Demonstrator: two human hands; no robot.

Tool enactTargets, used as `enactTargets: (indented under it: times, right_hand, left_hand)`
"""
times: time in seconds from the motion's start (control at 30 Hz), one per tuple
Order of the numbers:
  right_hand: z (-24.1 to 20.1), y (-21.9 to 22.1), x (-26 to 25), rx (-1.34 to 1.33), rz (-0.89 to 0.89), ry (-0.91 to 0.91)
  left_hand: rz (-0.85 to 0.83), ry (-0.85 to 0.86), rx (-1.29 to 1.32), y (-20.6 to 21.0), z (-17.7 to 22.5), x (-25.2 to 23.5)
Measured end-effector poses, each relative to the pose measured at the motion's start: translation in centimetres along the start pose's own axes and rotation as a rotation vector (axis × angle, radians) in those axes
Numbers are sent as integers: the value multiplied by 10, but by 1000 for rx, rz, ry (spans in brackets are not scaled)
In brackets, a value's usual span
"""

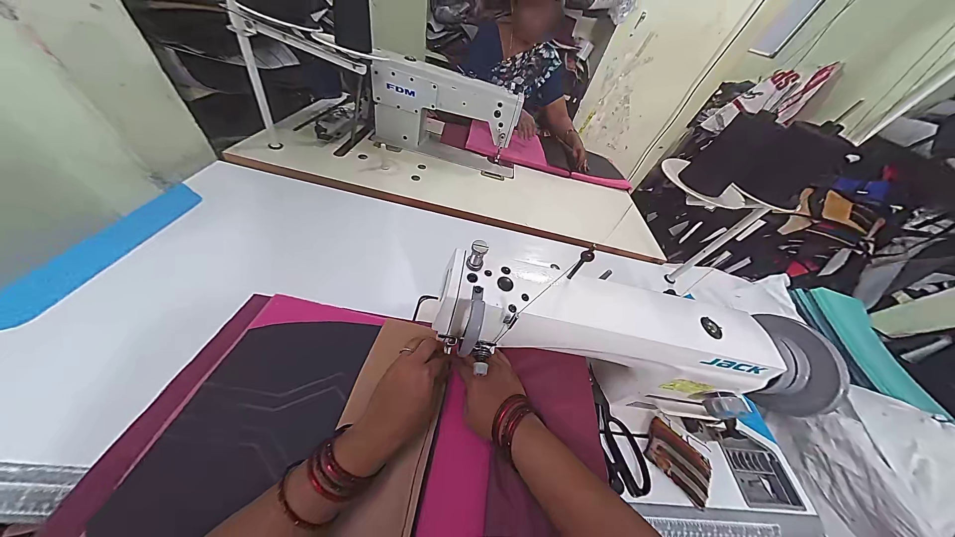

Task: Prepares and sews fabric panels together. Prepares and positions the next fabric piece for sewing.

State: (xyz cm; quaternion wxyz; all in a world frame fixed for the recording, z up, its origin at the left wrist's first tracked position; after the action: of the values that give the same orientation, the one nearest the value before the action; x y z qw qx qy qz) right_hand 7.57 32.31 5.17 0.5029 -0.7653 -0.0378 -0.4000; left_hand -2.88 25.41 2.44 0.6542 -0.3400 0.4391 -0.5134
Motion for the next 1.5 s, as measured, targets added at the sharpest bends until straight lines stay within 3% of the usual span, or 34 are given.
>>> enactTargets:
  times: [0.1,0.23,0.47,0.6,0.7,0.97,1.33,1.5]
  right_hand:
    - [6,-7,-3,-25,-40,9]
    - [10,-15,-3,-29,-40,21]
    - [9,0,1,28,182,-102]
    - [-10,33,28,-41,217,-159]
    - [-20,43,38,-13,142,-111]
    - [-15,25,23,90,31,-125]
    - [8,2,3,59,94,-199]
    - [17,-7,-8,115,42,-155]
  left_hand:
    - [-70,-126,69,-3,-1,-7]
    - [-64,-141,74,-2,-4,-13]
    - [-203,-70,234,-9,-1,10]
    - [22,74,95,0,11,54]
    - [64,116,-37,5,15,64]
    - [-15,83,-159,6,16,47]
    - [-141,-50,-56,6,4,16]
    - [-197,-81,6,-1,1,5]
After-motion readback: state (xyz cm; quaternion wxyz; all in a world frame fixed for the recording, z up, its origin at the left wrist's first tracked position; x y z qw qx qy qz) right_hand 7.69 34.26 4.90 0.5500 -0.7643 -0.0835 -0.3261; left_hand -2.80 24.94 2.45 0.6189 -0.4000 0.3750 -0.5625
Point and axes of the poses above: each hand's wrist, its own x-axis away from the middle knuckle, its own y-axis out of the palm, z = x × y, the point moved 4 cm from there along -x, towards the middle knuckle, and after that the axes turned 15 degrees about -z, right-handed, at the moved point
